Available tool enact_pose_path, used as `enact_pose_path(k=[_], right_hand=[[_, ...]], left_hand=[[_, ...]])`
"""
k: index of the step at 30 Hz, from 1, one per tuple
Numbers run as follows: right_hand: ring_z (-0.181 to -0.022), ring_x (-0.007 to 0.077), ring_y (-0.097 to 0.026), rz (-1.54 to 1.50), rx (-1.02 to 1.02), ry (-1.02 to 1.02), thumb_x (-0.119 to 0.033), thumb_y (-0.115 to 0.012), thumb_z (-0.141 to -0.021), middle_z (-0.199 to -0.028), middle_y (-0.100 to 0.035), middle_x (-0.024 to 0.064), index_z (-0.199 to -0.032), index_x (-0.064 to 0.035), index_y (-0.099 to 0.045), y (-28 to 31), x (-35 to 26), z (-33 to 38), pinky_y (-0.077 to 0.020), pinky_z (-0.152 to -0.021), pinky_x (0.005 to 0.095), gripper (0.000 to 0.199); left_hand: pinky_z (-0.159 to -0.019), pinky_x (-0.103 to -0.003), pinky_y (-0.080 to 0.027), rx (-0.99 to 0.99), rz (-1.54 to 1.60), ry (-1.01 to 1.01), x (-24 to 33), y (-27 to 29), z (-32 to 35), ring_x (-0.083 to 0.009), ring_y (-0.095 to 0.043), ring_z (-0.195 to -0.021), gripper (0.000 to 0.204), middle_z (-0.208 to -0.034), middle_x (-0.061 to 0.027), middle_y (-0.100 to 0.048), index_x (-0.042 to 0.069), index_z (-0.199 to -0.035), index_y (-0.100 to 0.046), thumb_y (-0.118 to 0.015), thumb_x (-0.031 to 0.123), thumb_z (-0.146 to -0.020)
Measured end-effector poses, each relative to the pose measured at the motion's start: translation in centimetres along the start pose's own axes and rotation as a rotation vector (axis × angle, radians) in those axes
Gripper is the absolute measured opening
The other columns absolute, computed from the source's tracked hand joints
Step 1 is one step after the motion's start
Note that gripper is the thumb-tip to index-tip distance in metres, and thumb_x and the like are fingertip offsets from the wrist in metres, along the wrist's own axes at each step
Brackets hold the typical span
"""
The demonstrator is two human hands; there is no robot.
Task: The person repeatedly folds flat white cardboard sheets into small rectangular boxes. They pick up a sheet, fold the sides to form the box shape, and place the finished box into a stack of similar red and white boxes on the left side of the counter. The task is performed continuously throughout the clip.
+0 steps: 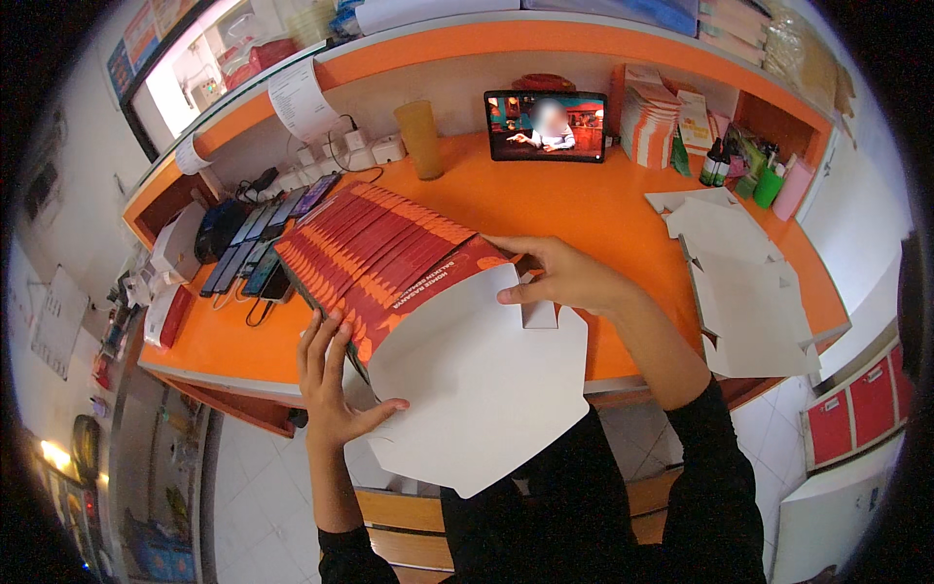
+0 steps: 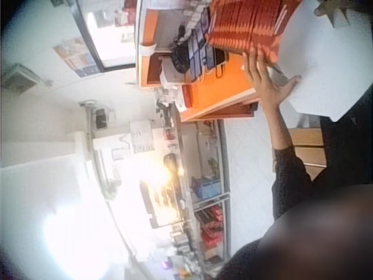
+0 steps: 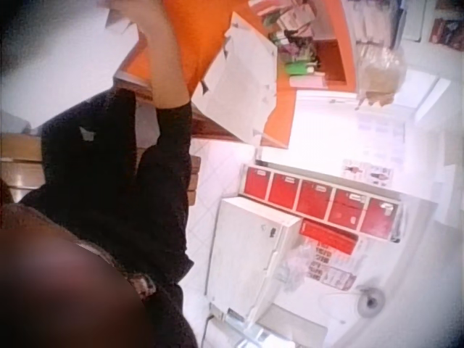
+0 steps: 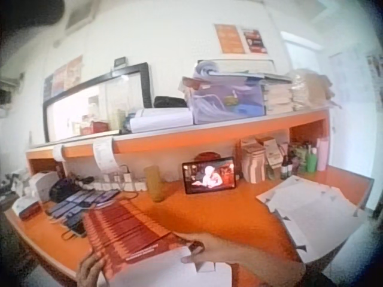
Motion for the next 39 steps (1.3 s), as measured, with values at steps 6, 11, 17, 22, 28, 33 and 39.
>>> enact_pose_path(k=[6,11,17,22,28,33,39], right_hand=[[-0.092,0.0156,-0.06,0.073,0.082,-0.003,-0.012,-0.08,-0.076,-0.105,-0.065,0.0098,-0.128,-0.0016,-0.057,0.6,0.0,-0.7,-0.0505,-0.081,0.0289,0.058],[-0.086,0.0166,-0.063,0.018,0.167,0.121,-0.021,-0.08,-0.079,-0.097,-0.067,0.0101,-0.113,0.0028,-0.062,1.2,1.0,-1.5,-0.052,-0.078,0.0297,0.045],[-0.081,0.019,-0.065,0.263,0.096,-0.002,-0.024,-0.081,-0.076,-0.09,-0.068,0.0123,-0.11,0.0031,-0.061,0.6,4.8,-1.7,-0.0526,-0.076,0.0309,0.048],[-0.085,0.0196,-0.065,0.209,0.118,0.159,-0.015,-0.081,-0.071,-0.093,-0.068,0.0124,-0.113,0.0037,-0.06,1.0,5.1,-1.4,-0.052,-0.079,0.0312,0.05],[-0.092,0.0206,-0.064,-0.029,0.038,0.072,-0.013,-0.084,-0.068,-0.102,-0.067,0.0119,-0.118,0.0017,-0.056,0.5,6.3,-1.8,-0.0506,-0.083,0.0321,0.059],[-0.105,0.0244,-0.06,0.276,0.017,0.096,-0.015,-0.086,-0.066,-0.11,-0.063,0.0149,-0.121,-0.0011,-0.053,0.8,5.9,-2.1,-0.0476,-0.092,0.036,0.065],[-0.103,0.0263,-0.061,0.447,0.073,0.261,-0.018,-0.086,-0.066,-0.107,-0.064,0.015,-0.119,-0.0016,-0.052,1.0,5.1,-2.6,-0.0477,-0.09,0.0372,0.065]], left_hand=[[-0.107,-0.052,-0.032,0.01,-0.024,-0.016,0.1,-0.1,0.1,-0.0387,-0.04,-0.131,0.096,-0.136,-0.015,-0.051,0.007,-0.132,-0.053,-0.084,0.059,-0.057],[-0.106,-0.052,-0.033,0.009,-0.058,-0.008,0.4,0.1,0.1,-0.0384,-0.04,-0.13,0.096,-0.135,-0.0144,-0.052,0.008,-0.13,-0.054,-0.083,0.061,-0.056],[-0.108,-0.056,-0.028,0.025,-0.014,0.007,0.4,-0.6,-0.1,-0.0411,-0.034,-0.134,0.098,-0.136,-0.016,-0.047,0.011,-0.131,-0.049,-0.08,0.067,-0.057],[-0.109,-0.062,-0.023,0.136,0.155,-0.052,-0.1,-1.9,-0.5,-0.0458,-0.027,-0.136,0.102,-0.138,-0.0202,-0.039,0.016,-0.135,-0.038,-0.076,0.072,-0.059],[-0.109,-0.061,-0.023,0.108,0.166,-0.038,-0.5,-2.1,0.2,-0.0455,-0.028,-0.136,0.094,-0.137,-0.0198,-0.041,0.015,-0.133,-0.041,-0.075,0.068,-0.063],[-0.109,-0.061,-0.023,0.085,0.157,-0.051,-0.4,-1.6,0.1,-0.0451,-0.029,-0.136,0.096,-0.138,-0.0195,-0.041,0.015,-0.133,-0.041,-0.076,0.067,-0.061],[-0.112,-0.061,-0.02,-0.096,0.151,-0.054,0.6,-0.7,-0.3,-0.0459,-0.025,-0.138,0.108,-0.143,-0.0188,-0.035,0.015,-0.137,-0.035,-0.088,0.054,-0.052]])
Point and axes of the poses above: each hand's wrist, its own z-axis away from the middle knuckle, its own y-axis out of the back of the hand, x = y × z, the point moved 8 cm from there along -z, towards the middle knuckle
